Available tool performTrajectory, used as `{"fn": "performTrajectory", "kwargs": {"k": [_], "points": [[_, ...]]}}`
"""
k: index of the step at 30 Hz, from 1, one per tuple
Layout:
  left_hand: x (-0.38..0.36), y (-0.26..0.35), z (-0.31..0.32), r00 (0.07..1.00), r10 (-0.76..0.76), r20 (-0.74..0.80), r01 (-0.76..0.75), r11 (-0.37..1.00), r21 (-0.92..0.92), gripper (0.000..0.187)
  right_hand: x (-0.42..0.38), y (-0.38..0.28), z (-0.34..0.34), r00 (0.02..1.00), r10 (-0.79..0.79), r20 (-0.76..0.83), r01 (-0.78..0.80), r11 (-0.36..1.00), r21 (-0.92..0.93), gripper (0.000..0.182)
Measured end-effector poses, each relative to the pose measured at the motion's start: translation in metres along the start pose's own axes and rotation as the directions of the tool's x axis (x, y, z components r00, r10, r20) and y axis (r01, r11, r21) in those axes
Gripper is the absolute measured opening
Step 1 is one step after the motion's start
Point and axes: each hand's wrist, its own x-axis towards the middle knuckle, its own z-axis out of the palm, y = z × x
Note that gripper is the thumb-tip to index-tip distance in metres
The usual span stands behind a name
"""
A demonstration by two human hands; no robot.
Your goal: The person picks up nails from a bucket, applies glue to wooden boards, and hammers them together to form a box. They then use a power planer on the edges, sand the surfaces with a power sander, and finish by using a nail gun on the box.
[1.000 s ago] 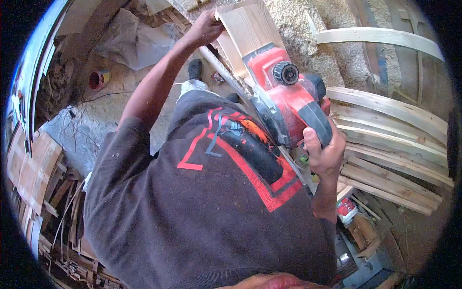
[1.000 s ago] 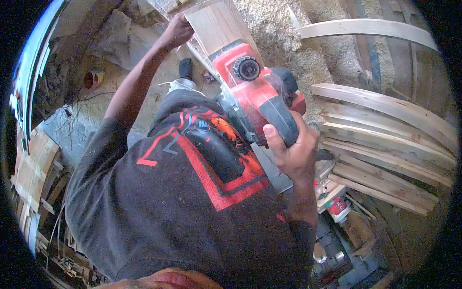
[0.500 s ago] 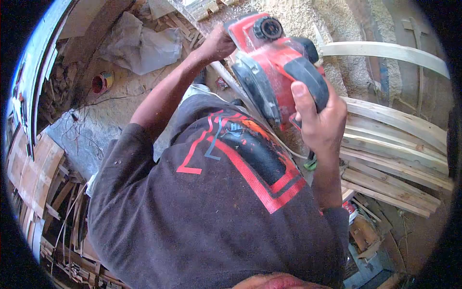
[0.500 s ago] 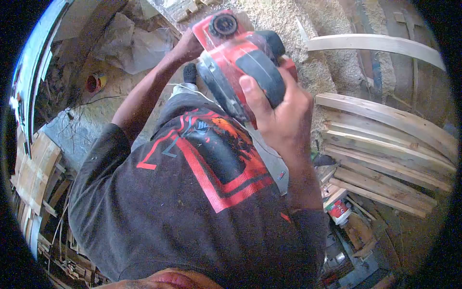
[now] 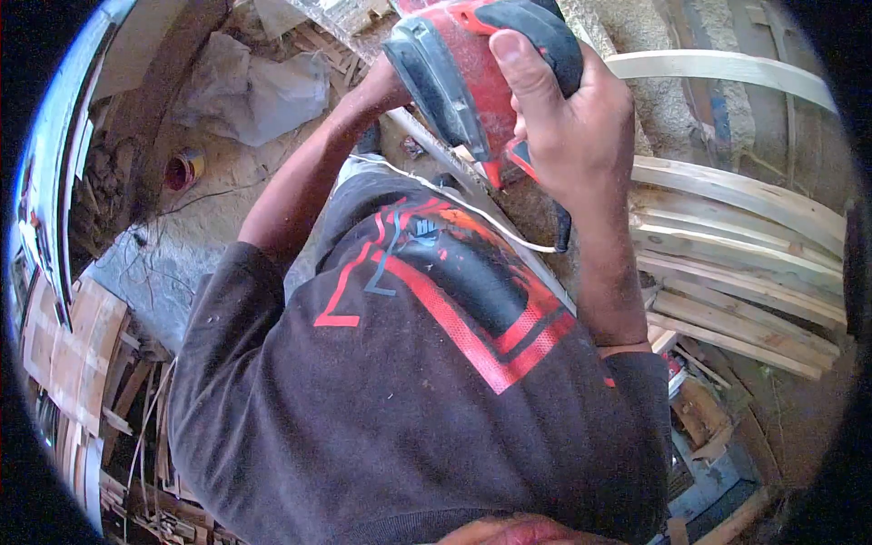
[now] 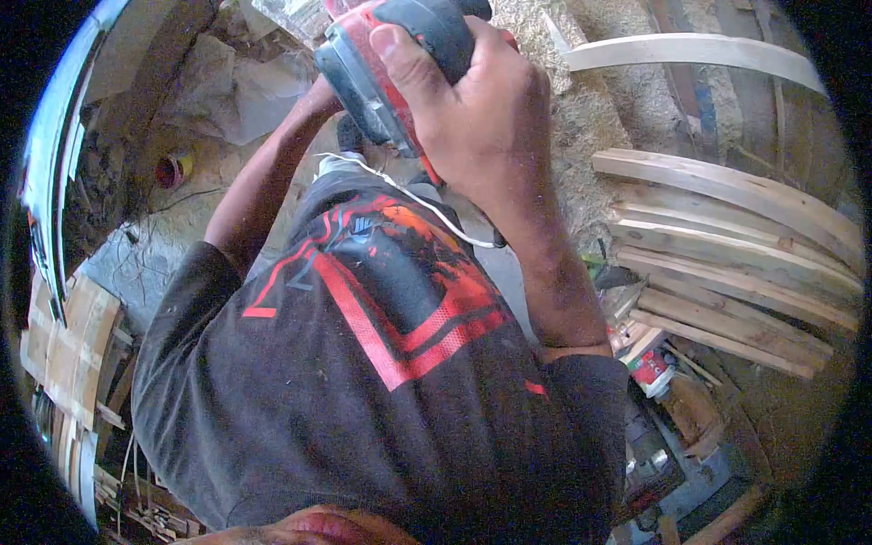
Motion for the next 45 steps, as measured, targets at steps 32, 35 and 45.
{"fn": "performTrajectory", "kwargs": {"k": [32,35,45], "points": [[0.047,0.163,0.022,0.843,0.197,0.5,-0.504,0.612,0.61,0.063,-0.269,0.208,-0.123,0.592,0.74,-0.319,-0.74,0.656,0.15,0.037],[0.059,0.142,-0.001,0.964,0.158,0.213,-0.235,0.88,0.413,0.06,-0.278,0.225,-0.117,0.502,0.812,-0.298,-0.816,0.558,0.147,0.044],[-0.007,0.014,-0.025,0.897,-0.438,0.06,0.438,0.866,-0.241,0.027,-0.272,0.212,-0.112,0.523,0.805,-0.278,-0.785,0.583,0.211,0.042]]}}
